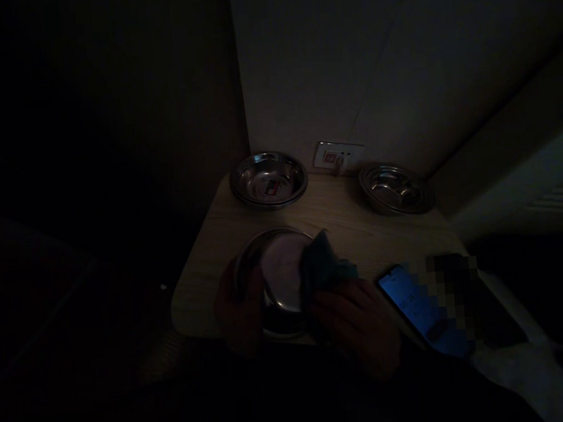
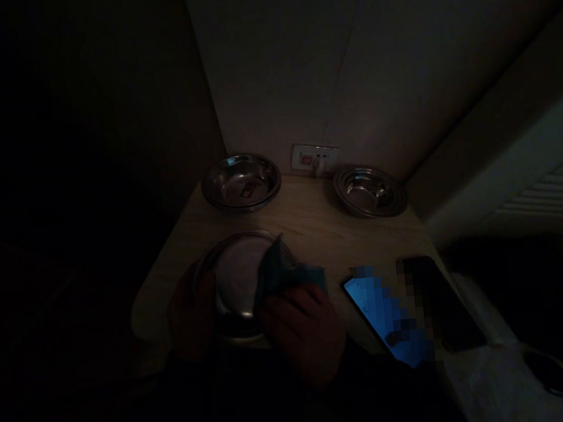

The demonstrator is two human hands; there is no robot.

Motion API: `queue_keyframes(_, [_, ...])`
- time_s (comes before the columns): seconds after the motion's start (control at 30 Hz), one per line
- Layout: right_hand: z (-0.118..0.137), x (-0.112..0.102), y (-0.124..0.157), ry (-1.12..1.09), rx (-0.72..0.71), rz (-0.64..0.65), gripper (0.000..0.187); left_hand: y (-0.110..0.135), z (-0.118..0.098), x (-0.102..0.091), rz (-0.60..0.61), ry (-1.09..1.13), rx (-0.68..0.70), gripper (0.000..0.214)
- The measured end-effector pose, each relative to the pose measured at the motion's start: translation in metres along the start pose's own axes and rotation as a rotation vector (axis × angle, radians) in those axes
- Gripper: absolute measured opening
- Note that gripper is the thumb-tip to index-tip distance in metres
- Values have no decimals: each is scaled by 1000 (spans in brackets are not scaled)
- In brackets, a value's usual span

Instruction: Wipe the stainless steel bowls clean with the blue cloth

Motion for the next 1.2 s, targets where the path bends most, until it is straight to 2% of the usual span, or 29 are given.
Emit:
queue_keyframes(0.27, [16, 12, -16, -61, -13, -48, 25, 0, 3, -1, 19, -47, -10, 54])
queue_keyframes(0.5, [-7, -3, -2, 9, 23, 25, 23, 0, 1, 2, 4, 10, -24, 53])
queue_keyframes(0.67, [-2, 2, -18, -20, -2, 42, 25, -1, 2, 1, 6, -3, -18, 52])
queue_keyframes(0.83, [-10, -3, -13, 29, 10, 56, 25, 0, 5, 2, 16, 27, -29, 53])
queue_keyframes(1.0, [2, 7, -23, -39, 21, 25, 29, 2, 7, 2, 26, 24, 12, 47])
queue_keyframes(1.2, [-5, 2, -25, -20, -7, 123, 25, 2, 2, 0, 50, 44, 8, 46])
Point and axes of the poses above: each hand's wrist, its own y-axis away from the middle knuckle, its own x-axis out of the palm, z = x × y, the point moved 3 cm from there along -y, towards the middle knuckle, and after that the axes turned 15 degrees about x, right-handed, at the moved point
